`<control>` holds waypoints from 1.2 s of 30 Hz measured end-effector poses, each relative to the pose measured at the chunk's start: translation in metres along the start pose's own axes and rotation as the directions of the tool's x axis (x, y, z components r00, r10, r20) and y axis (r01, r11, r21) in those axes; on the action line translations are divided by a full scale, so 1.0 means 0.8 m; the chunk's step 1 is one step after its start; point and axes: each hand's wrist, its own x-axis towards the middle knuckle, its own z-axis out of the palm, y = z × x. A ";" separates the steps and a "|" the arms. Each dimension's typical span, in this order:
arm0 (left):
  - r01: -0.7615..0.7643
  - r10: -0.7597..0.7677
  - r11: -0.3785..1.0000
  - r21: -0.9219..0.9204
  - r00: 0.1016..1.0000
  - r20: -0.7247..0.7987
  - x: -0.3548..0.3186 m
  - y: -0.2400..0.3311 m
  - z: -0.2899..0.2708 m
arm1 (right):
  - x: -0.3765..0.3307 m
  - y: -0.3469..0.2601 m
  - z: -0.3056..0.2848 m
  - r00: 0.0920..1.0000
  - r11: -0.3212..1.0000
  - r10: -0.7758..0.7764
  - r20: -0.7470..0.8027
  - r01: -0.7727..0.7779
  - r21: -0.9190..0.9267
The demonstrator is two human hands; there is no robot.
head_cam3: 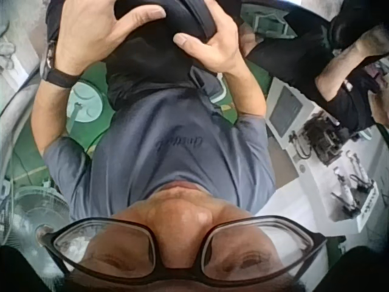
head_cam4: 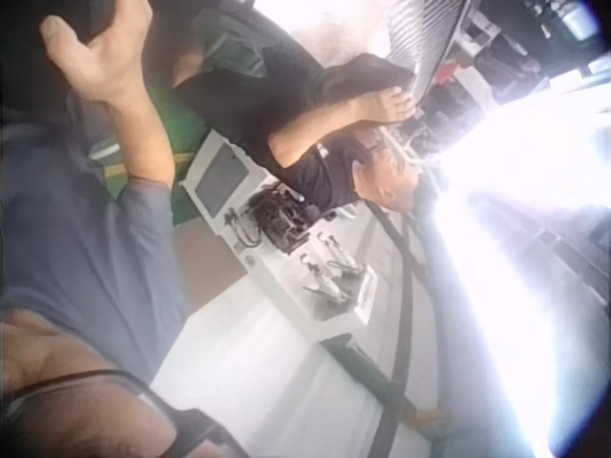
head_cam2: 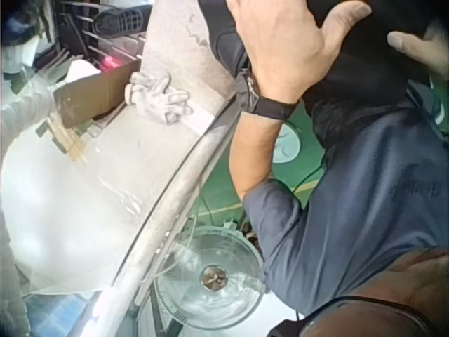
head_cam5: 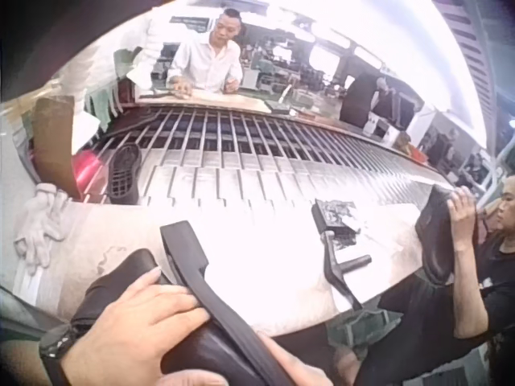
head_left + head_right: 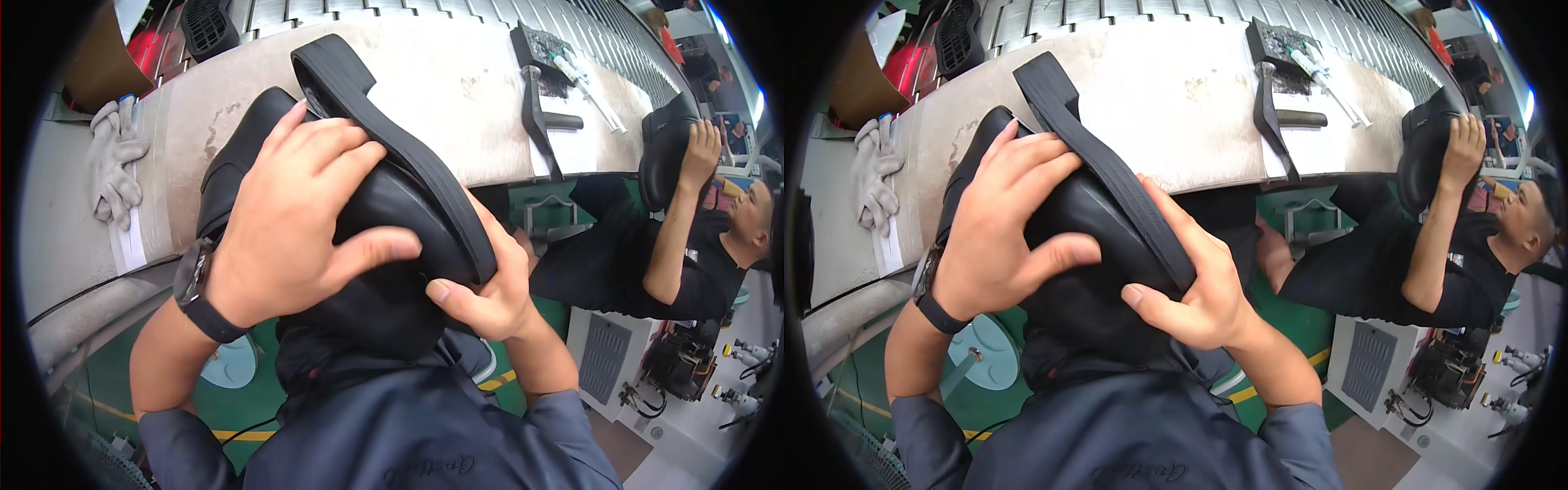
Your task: The person holds a black boot and runs their fingers along the seam where the upper meets the sole, checking the quality of the stitching and the bond. They turn the boot over to look at the heel and the side zipper, pressing their thumb against the sole's edge at various points.
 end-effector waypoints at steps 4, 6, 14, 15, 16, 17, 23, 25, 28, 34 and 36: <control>0.057 -0.061 0.998 -0.041 0.992 -0.108 0.028 0.013 0.015 | 0.001 -0.001 -0.013 0.994 0.999 0.029 0.105 -0.025 -0.038; 0.101 -0.104 0.994 -0.031 0.989 -0.101 0.038 0.017 0.014 | 0.000 -0.006 -0.017 0.980 0.989 0.134 0.150 -0.142 0.043; 0.084 -0.071 0.994 0.071 0.983 -0.169 0.071 0.021 0.034 | 0.005 -0.008 -0.015 0.967 0.973 0.218 0.134 -0.227 0.052; 0.144 -0.131 0.985 0.096 0.982 -0.134 0.075 0.024 0.034 | 0.003 0.001 -0.014 0.986 0.992 0.125 0.115 -0.121 -0.039; 0.204 -0.191 0.971 0.128 0.976 -0.107 0.077 0.026 0.033 | 0.003 0.002 -0.016 0.986 0.992 0.122 0.116 -0.119 -0.033; 0.180 -0.169 0.979 0.092 0.979 -0.117 0.077 0.028 0.033 | 0.003 0.003 -0.018 0.985 0.993 0.115 0.130 -0.113 -0.019; 0.026 -0.048 0.977 -0.211 0.994 -0.103 0.069 0.004 0.031 | 0.015 -0.014 -0.013 0.974 0.978 0.147 0.175 -0.170 0.120; -0.004 -0.016 0.978 -0.210 0.995 -0.094 0.066 0.000 0.030 | 0.014 -0.015 -0.008 0.969 0.980 0.177 0.173 -0.189 0.059; -0.049 0.032 0.973 -0.224 0.997 -0.076 0.066 -0.010 0.030 | 0.011 -0.011 -0.006 0.975 0.991 0.137 0.177 -0.133 -0.035; -0.096 0.058 0.976 -0.195 0.979 -0.193 0.065 -0.011 0.037 | 0.012 -0.018 -0.002 0.977 0.955 0.102 0.186 -0.044 -0.292; -0.109 0.068 0.983 -0.149 0.964 -0.258 0.065 -0.013 0.043 | 0.012 -0.013 0.001 0.989 0.937 0.044 0.145 0.010 -0.350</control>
